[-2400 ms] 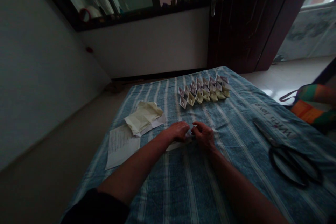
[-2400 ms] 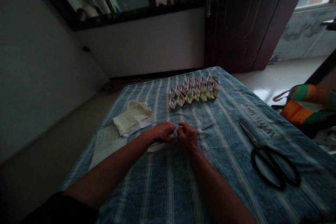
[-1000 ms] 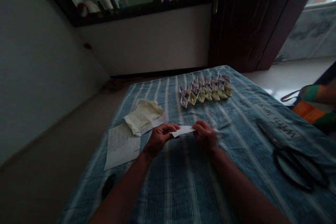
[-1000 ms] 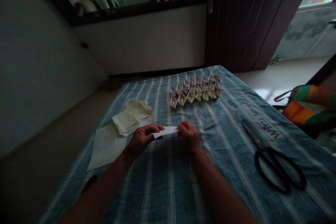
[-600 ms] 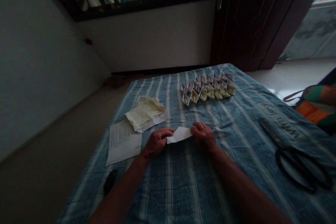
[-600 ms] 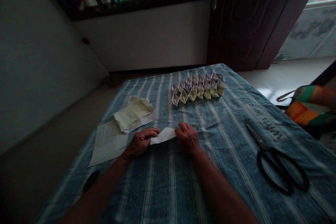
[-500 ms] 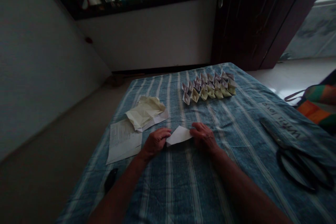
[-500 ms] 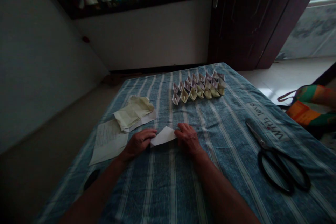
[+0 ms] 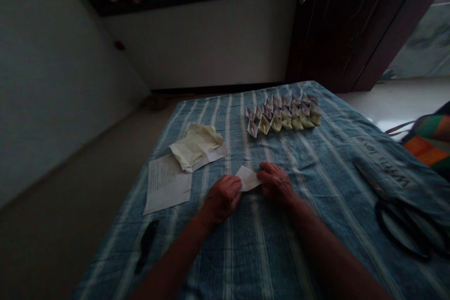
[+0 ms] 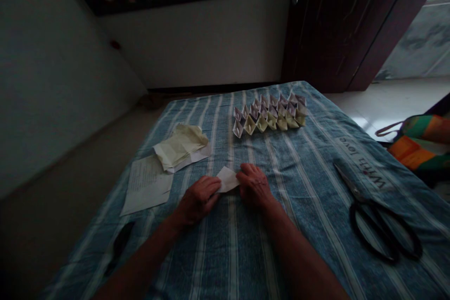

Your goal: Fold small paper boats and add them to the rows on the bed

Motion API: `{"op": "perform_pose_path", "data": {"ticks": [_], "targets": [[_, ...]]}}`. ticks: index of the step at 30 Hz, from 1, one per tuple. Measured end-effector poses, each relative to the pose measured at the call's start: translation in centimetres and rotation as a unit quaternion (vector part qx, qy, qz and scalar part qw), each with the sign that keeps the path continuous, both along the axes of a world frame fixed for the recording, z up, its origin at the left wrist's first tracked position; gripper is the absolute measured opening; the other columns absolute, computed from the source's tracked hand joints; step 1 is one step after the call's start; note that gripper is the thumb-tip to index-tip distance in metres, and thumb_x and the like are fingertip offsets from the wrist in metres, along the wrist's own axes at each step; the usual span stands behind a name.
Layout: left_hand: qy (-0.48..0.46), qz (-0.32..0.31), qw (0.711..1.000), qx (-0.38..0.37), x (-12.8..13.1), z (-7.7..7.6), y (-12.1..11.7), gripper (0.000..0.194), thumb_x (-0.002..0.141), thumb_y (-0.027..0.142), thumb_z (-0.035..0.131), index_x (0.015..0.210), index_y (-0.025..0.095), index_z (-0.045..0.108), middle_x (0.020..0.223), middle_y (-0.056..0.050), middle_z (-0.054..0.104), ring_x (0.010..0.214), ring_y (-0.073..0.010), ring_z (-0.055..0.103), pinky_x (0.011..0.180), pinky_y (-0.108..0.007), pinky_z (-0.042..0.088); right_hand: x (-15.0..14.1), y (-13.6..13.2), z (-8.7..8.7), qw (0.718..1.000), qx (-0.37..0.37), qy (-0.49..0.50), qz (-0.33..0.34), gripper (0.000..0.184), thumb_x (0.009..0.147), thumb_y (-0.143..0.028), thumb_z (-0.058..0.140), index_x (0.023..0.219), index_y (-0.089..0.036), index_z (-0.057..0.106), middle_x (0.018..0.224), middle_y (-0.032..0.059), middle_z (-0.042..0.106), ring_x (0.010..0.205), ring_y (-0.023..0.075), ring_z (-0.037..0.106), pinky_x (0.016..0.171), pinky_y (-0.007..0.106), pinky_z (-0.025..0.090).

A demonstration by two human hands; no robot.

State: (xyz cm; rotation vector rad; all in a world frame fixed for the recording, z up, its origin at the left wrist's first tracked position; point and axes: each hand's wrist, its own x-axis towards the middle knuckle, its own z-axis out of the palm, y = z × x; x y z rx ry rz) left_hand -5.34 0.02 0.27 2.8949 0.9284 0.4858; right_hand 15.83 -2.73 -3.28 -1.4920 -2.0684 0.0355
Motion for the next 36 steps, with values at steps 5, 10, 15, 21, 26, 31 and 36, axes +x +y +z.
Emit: {"op": "perform_pose_path", "data": {"ticks": [5,10,15,21,26,31,36], "targets": [[-0.010,-0.017,1.000,-0.013,-0.2,-0.1,0.5,0.012,0.086,0.012,0.053,0.090,0.016,0.064,0.097,-0.008,0.068,0.086,-0.0198,0.059,0.078,-0.033,0.051,-0.1,-0.1,0.2,0.999,0.001,0.029,0.037,0.029,0.066,-0.006,0.055,0.091,-0.020,0.064,0.115,0.0106,0.056,0.102,0.0249,0.051,0.087,0.038,0.044],[-0.043,-0.029,0.998,-0.019,-0.2,-0.1,1.1,0.013,0.086,0.012,0.053,0.084,0.015,0.065,0.093,-0.008,0.069,0.085,-0.0198,0.061,0.077,-0.033,0.052,-0.1,-0.1,0.1,0.996,-0.005,0.075,0.041,0.018,0.068,-0.011,0.058,0.083,-0.019,0.065,0.120,0.0125,0.055,0.109,0.0280,0.049,0.092,0.044,0.044],[-0.088,-0.014,0.995,-0.055,-0.3,-0.4,1.8,0.012,0.083,0.012,0.055,0.081,0.016,0.066,0.091,-0.008,0.071,0.087,-0.0192,0.064,0.080,-0.035,0.053,0.2,0.1,-0.2,0.995,0.002,0.096,0.019,0.006,0.070,-0.015,0.065,0.074,-0.020,0.067,0.116,0.0109,0.058,0.110,0.0275,0.051,0.094,0.044,0.042],[-0.114,0.008,0.990,-0.087,-0.6,-0.2,2.4,0.015,0.084,0.013,0.054,0.084,0.017,0.068,0.093,-0.008,0.072,0.091,-0.0192,0.066,0.082,-0.035,0.054,0.5,0.5,-0.6,0.992,0.009,0.126,0.008,0.007,0.076,-0.020,0.064,0.070,-0.021,0.068,0.108,0.0085,0.063,0.111,0.0255,0.052,0.095,0.043,0.041],[-0.141,0.020,0.983,-0.119,-1.0,-0.5,2.8,0.015,0.082,0.014,0.055,0.088,0.017,0.068,0.096,-0.008,0.071,0.093,-0.0186,0.067,0.084,-0.032,0.055,0.4,0.8,-0.8,0.991,0.013,0.132,-0.022,0.012,0.080,-0.024,0.064,0.069,-0.020,0.067,0.102,0.0090,0.065,0.104,0.0245,0.055,0.093,0.043,0.042],[-0.146,0.021,0.982,-0.120,-1.2,-0.7,3.0,0.017,0.081,0.012,0.054,0.091,0.017,0.068,0.097,-0.008,0.071,0.093,-0.0182,0.067,0.083,-0.032,0.055,0.4,0.7,-0.5,0.990,0.010,0.135,-0.050,0.012,0.078,-0.018,0.064,0.066,-0.019,0.065,0.100,0.0094,0.066,0.101,0.0242,0.057,0.090,0.041,0.043],[-0.148,0.012,0.982,-0.114,-1.5,-0.7,3.1,0.019,0.082,0.011,0.053,0.093,0.016,0.067,0.100,-0.009,0.071,0.095,-0.0184,0.067,0.085,-0.032,0.055,0.6,0.9,-0.6,0.989,0.010,0.129,-0.066,0.014,0.079,-0.015,0.059,0.067,-0.020,0.064,0.098,0.0085,0.065,0.100,0.0233,0.057,0.089,0.039,0.043]]}}
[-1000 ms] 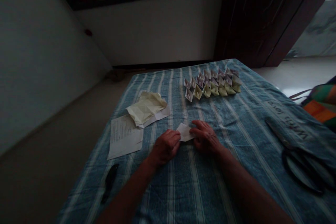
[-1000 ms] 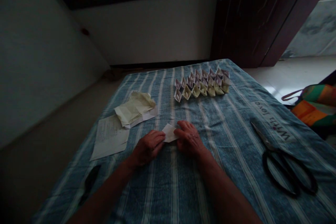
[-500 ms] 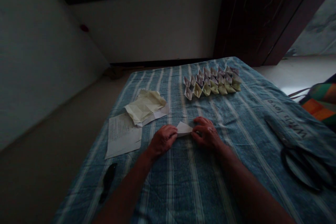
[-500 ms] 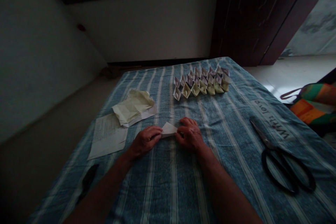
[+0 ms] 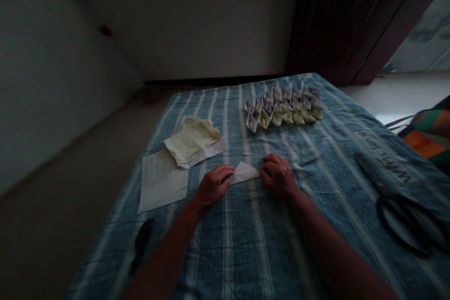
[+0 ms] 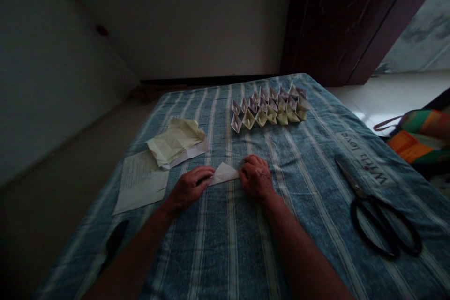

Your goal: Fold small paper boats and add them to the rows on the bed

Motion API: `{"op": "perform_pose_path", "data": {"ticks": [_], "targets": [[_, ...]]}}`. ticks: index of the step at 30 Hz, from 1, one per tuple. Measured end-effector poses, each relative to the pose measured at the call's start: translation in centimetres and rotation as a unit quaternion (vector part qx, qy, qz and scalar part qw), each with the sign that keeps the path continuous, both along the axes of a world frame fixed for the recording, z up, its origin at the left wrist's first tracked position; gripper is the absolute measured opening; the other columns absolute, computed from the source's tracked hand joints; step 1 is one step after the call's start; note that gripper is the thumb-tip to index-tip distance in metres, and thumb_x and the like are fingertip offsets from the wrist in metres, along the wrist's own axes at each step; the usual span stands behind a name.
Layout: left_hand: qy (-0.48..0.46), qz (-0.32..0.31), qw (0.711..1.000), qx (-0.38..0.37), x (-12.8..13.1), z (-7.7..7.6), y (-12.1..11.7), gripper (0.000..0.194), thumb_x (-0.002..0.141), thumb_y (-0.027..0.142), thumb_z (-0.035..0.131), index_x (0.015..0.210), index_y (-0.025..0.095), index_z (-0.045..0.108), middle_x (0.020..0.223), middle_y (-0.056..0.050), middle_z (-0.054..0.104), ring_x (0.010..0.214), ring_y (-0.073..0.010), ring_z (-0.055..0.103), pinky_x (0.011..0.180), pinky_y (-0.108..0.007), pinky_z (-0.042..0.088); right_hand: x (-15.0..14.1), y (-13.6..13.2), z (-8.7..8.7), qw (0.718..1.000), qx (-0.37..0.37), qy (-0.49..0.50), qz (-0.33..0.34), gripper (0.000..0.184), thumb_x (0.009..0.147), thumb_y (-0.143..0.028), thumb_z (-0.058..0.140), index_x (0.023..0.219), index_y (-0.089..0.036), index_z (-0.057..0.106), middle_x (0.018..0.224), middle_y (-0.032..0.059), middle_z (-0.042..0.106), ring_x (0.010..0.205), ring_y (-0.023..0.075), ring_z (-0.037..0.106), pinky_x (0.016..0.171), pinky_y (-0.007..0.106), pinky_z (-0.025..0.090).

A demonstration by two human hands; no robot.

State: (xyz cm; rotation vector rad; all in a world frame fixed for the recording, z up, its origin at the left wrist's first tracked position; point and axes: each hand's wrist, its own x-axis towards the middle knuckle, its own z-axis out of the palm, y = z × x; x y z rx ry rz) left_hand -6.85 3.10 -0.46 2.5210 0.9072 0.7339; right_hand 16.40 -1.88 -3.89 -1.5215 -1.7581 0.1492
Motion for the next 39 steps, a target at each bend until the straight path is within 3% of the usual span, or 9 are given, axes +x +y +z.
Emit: {"op": "perform_pose_path", "data": {"ticks": [4,9,16,18,21,23,26,31,39], "targets": [[0.014,-0.007,1.000,0.014,-0.4,0.0,-0.1,0.021,0.081,0.009,0.052,0.093,0.016,0.067,0.103,-0.010,0.071,0.097,-0.0193,0.067,0.086,-0.034,0.056,0.1,0.1,-0.1,1.000,-0.006,-0.005,0.000,0.012,0.079,-0.012,0.056,0.075,-0.020,0.065,0.098,0.0079,0.065,0.096,0.0221,0.057,0.088,0.037,0.043],[0.045,-0.026,0.996,0.072,-0.8,-0.2,-0.4,0.026,0.079,0.003,0.049,0.094,0.016,0.067,0.104,-0.010,0.070,0.098,-0.0201,0.065,0.084,-0.036,0.056,0.3,0.2,-0.3,1.000,-0.012,-0.014,0.006,0.024,0.077,-0.006,0.052,0.089,-0.020,0.066,0.099,0.0071,0.064,0.097,0.0220,0.056,0.087,0.037,0.043],[0.132,-0.029,0.986,0.102,-0.3,0.6,-1.3,0.030,0.076,-0.002,0.046,0.091,0.016,0.064,0.104,-0.010,0.067,0.091,-0.0207,0.061,0.079,-0.035,0.054,-0.4,-0.4,0.8,0.993,0.051,-0.111,0.007,0.022,0.083,-0.007,0.049,0.084,-0.020,0.067,0.095,0.0097,0.062,0.099,0.0249,0.051,0.085,0.038,0.041],[0.150,-0.025,0.984,0.097,-0.1,0.9,-1.4,0.027,0.077,-0.001,0.047,0.090,0.015,0.064,0.103,-0.010,0.067,0.090,-0.0207,0.060,0.079,-0.034,0.054,-1.2,-0.9,1.4,0.987,0.090,-0.128,0.026,0.025,0.088,-0.008,0.044,0.083,-0.018,0.066,0.094,0.0103,0.062,0.098,0.0241,0.051,0.084,0.037,0.040],[0.164,-0.018,0.982,0.094,0.1,1.1,-1.5,0.023,0.080,0.003,0.046,0.089,0.016,0.063,0.103,-0.010,0.067,0.089,-0.0208,0.059,0.079,-0.034,0.053,-2.7,-1.5,1.9,0.978,0.113,-0.135,0.107,0.028,0.091,-0.008,0.041,0.084,-0.019,0.065,0.091,0.0083,0.062,0.094,0.0210,0.051,0.080,0.034,0.040],[0.167,-0.015,0.982,0.091,0.1,1.1,-1.5,0.023,0.082,0.004,0.045,0.088,0.016,0.063,0.103,-0.010,0.067,0.091,-0.0209,0.059,0.080,-0.035,0.053,-3.7,-1.7,1.9,0.968,0.097,-0.158,0.167,0.024,0.091,-0.010,0.044,0.083,-0.019,0.064,0.088,0.0070,0.062,0.089,0.0203,0.051,0.076,0.033,0.039],[0.170,-0.016,0.981,0.095,0.0,0.9,-1.5,0.025,0.080,0.002,0.045,0.089,0.016,0.064,0.104,-0.009,0.067,0.092,-0.0207,0.059,0.081,-0.035,0.053,-4.7,-1.9,1.8,0.960,0.057,-0.192,0.195,0.013,0.090,-0.014,0.051,0.085,-0.018,0.062,0.084,0.0065,0.060,0.082,0.0206,0.049,0.073,0.035,0.037],[0.182,-0.014,0.976,0.123,-0.4,0.6,-1.8,0.025,0.083,0.004,0.046,0.094,0.015,0.065,0.108,-0.010,0.067,0.092,-0.0207,0.060,0.082,-0.035,0.054,-4.9,-1.8,1.7,0.960,0.013,-0.215,0.178,0.012,0.090,-0.014,0.051,0.085,-0.018,0.062,0.083,0.0061,0.061,0.080,0.0205,0.049,0.075,0.036,0.035],[0.197,0.000,0.956,0.216,-2.1,-0.5,-2.9,0.031,0.088,0.008,0.042,0.108,0.011,0.065,0.118,-0.017,0.065,0.109,-0.0259,0.060,0.090,-0.041,0.053,-5.0,-1.8,1.8,0.960,0.002,-0.231,0.159,0.010,0.091,-0.019,0.054,0.084,-0.019,0.062,0.083,0.0051,0.059,0.080,0.0204,0.047,0.075,0.036,0.034]]}}
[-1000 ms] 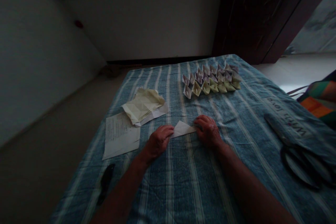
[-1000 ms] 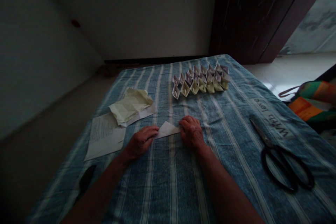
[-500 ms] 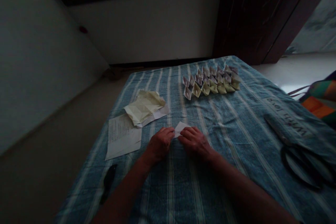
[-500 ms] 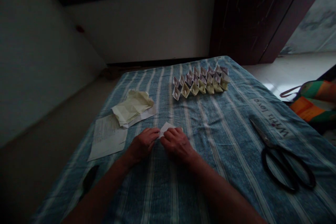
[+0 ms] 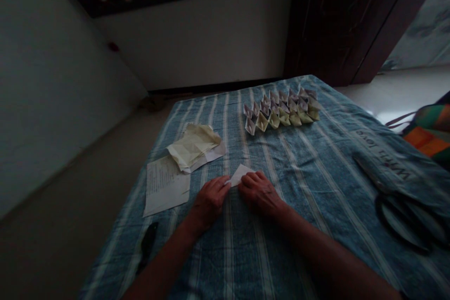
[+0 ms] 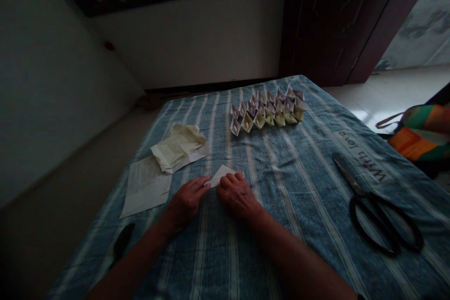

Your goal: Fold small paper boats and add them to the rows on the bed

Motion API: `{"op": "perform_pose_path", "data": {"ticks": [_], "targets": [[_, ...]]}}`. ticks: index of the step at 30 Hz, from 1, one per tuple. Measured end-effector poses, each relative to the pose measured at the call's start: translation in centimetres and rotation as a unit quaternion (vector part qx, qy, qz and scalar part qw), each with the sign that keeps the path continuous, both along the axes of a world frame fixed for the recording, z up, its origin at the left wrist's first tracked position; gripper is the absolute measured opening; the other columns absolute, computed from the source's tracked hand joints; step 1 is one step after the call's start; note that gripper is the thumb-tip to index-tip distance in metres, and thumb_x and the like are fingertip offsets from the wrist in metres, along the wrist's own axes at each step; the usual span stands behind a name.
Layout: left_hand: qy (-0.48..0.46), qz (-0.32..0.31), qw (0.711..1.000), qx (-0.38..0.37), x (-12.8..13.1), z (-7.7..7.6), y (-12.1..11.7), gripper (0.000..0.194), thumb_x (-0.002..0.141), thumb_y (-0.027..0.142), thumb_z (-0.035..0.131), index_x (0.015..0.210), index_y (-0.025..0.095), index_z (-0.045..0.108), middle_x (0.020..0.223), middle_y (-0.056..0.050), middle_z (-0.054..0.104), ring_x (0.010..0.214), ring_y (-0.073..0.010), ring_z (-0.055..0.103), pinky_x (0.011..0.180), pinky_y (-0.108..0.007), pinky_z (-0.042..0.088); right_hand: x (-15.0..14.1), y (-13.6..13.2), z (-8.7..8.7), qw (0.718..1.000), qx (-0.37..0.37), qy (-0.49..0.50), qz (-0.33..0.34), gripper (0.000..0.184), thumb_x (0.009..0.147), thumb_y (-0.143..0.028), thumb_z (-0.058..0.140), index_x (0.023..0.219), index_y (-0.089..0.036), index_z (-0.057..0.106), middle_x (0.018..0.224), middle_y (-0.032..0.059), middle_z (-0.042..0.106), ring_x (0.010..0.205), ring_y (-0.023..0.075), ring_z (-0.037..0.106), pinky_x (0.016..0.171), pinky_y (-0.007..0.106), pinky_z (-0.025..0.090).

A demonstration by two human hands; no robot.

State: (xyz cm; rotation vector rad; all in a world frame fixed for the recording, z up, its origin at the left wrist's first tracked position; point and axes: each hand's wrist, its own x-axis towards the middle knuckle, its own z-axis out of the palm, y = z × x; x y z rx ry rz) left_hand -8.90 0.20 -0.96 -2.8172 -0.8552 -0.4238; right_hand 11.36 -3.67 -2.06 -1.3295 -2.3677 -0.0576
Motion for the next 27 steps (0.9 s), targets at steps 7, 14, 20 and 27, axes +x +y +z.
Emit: {"op": "perform_pose_path", "data": {"ticks": [7,14,20,27], "targets": [[0.018,0.026,0.999,0.017,-1.2,-0.1,-0.1,0.035,0.083,0.004,0.042,0.109,0.014,0.065,0.120,-0.015,0.065,0.111,-0.0256,0.059,0.092,-0.041,0.052,-0.1,0.0,-0.1,1.000,-0.004,0.010,-0.007,0.010,0.090,-0.017,0.055,0.083,-0.018,0.062,0.084,0.0049,0.059,0.080,0.0201,0.047,0.074,0.035,0.034],[0.019,0.068,0.996,0.049,0.1,1.6,-1.5,0.031,0.083,0.005,0.041,0.097,0.012,0.067,0.115,-0.017,0.067,0.108,-0.0280,0.061,0.089,-0.045,0.052,-0.1,0.1,0.2,1.000,-0.020,0.005,-0.008,0.010,0.089,-0.017,0.056,0.081,-0.017,0.062,0.084,0.0056,0.058,0.081,0.0201,0.046,0.073,0.035,0.033],[-0.032,0.017,0.999,0.023,2.6,0.5,-3.0,0.039,0.088,0.006,0.034,0.117,0.005,0.060,0.117,-0.018,0.066,0.112,-0.0237,0.061,0.096,-0.038,0.052,-0.2,0.2,-0.3,1.000,-0.015,0.018,-0.015,0.013,0.091,-0.018,0.054,0.081,-0.016,0.063,0.084,0.0065,0.059,0.081,0.0205,0.046,0.073,0.035,0.032],[-0.038,0.046,0.998,0.019,2.8,-1.3,-3.1,0.033,0.094,0.015,0.037,0.118,0.006,0.059,0.117,-0.017,0.066,0.111,-0.0239,0.062,0.097,-0.038,0.053,-0.3,0.2,-0.4,0.999,-0.019,0.018,-0.023,0.016,0.090,-0.016,0.053,0.078,-0.017,0.064,0.083,0.0066,0.059,0.082,0.0207,0.046,0.072,0.035,0.032]]}}
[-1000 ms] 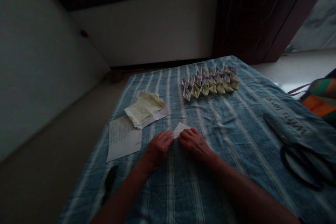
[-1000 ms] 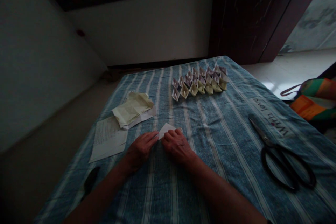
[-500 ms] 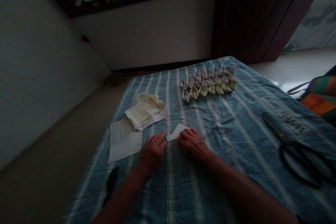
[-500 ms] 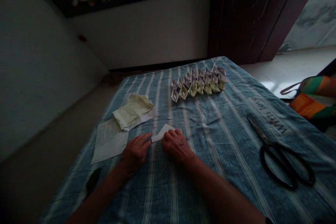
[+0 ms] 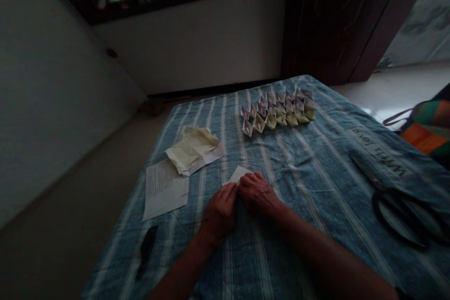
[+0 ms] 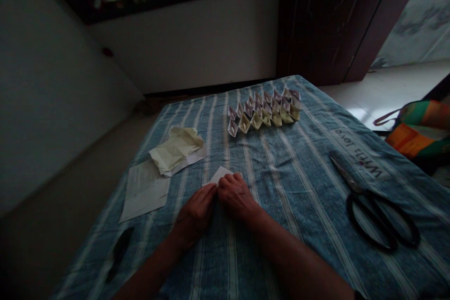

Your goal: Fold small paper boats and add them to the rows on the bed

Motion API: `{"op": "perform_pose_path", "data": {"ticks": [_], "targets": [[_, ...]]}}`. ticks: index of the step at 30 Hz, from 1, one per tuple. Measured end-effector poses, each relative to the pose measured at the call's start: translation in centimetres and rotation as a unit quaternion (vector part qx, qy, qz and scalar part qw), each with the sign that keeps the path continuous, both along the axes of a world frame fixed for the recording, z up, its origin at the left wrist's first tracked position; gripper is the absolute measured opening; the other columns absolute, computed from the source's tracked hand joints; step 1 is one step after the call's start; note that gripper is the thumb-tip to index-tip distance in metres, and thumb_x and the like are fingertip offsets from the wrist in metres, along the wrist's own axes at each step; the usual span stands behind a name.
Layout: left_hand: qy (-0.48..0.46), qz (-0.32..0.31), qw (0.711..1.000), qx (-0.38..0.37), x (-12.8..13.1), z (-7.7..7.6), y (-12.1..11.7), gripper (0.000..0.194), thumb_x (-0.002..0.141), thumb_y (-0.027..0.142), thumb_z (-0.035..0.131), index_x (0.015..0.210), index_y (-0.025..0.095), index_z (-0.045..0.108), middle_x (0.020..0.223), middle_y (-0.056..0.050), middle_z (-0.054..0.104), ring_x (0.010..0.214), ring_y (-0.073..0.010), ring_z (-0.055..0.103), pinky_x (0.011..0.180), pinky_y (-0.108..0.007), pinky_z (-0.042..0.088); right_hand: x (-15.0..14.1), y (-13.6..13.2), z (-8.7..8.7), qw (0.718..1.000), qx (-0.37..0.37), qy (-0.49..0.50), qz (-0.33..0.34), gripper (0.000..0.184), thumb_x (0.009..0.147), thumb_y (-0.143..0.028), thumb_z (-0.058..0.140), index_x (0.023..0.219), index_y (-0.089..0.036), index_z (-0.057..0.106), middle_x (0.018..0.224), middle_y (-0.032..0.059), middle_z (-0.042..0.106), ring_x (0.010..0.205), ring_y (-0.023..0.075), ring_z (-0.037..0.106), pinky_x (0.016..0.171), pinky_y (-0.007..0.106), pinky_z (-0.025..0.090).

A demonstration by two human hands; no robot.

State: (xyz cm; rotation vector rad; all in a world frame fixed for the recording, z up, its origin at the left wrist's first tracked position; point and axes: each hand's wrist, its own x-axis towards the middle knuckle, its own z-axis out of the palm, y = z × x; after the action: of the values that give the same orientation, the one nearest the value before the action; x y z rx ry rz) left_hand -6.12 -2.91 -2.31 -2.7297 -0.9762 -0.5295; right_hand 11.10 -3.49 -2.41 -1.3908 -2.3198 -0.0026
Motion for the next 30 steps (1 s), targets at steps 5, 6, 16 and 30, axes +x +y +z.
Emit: {"op": "perform_pose_path", "data": {"ticks": [5,6,16,30], "targets": [[0.004,0.024,1.000,0.000,0.2,-0.2,0.0,0.030,0.094,0.019,0.040,0.112,0.009,0.062,0.114,-0.016,0.067,0.107,-0.0259,0.063,0.093,-0.041,0.054,0.6,0.0,0.2,0.999,-0.019,-0.013,-0.040,0.016,0.087,-0.014,0.054,0.076,-0.017,0.065,0.084,0.0083,0.060,0.083,0.0214,0.048,0.072,0.034,0.034],[0.002,0.027,1.000,-0.003,0.2,-0.2,0.0,0.030,0.094,0.019,0.041,0.113,0.009,0.062,0.115,-0.016,0.067,0.108,-0.0261,0.062,0.093,-0.041,0.054,0.8,0.0,0.3,0.998,-0.025,-0.014,-0.050,0.016,0.087,-0.014,0.055,0.076,-0.016,0.066,0.085,0.0085,0.061,0.083,0.0214,0.049,0.071,0.034,0.034],[0.005,0.038,0.999,-0.009,0.4,0.2,0.0,0.026,0.091,0.018,0.046,0.112,0.014,0.061,0.115,-0.013,0.065,0.106,-0.0254,0.060,0.091,-0.041,0.053,2.9,0.2,0.6,0.987,-0.040,0.015,-0.158,0.022,0.090,-0.023,0.055,0.072,-0.017,0.067,0.084,0.0086,0.063,0.087,0.0222,0.053,0.074,0.034,0.037],[0.065,0.221,0.965,-0.124,4.3,3.6,1.8,0.021,0.091,0.028,0.051,0.077,0.018,0.063,0.084,-0.007,0.062,0.086,-0.0227,0.057,0.074,-0.033,0.044,1.4,0.4,1.3,0.974,-0.058,0.007,-0.221,0.020,0.088,-0.035,0.056,0.082,-0.018,0.065,0.091,0.0101,0.062,0.089,0.0262,0.051,0.075,0.037,0.035]]}}
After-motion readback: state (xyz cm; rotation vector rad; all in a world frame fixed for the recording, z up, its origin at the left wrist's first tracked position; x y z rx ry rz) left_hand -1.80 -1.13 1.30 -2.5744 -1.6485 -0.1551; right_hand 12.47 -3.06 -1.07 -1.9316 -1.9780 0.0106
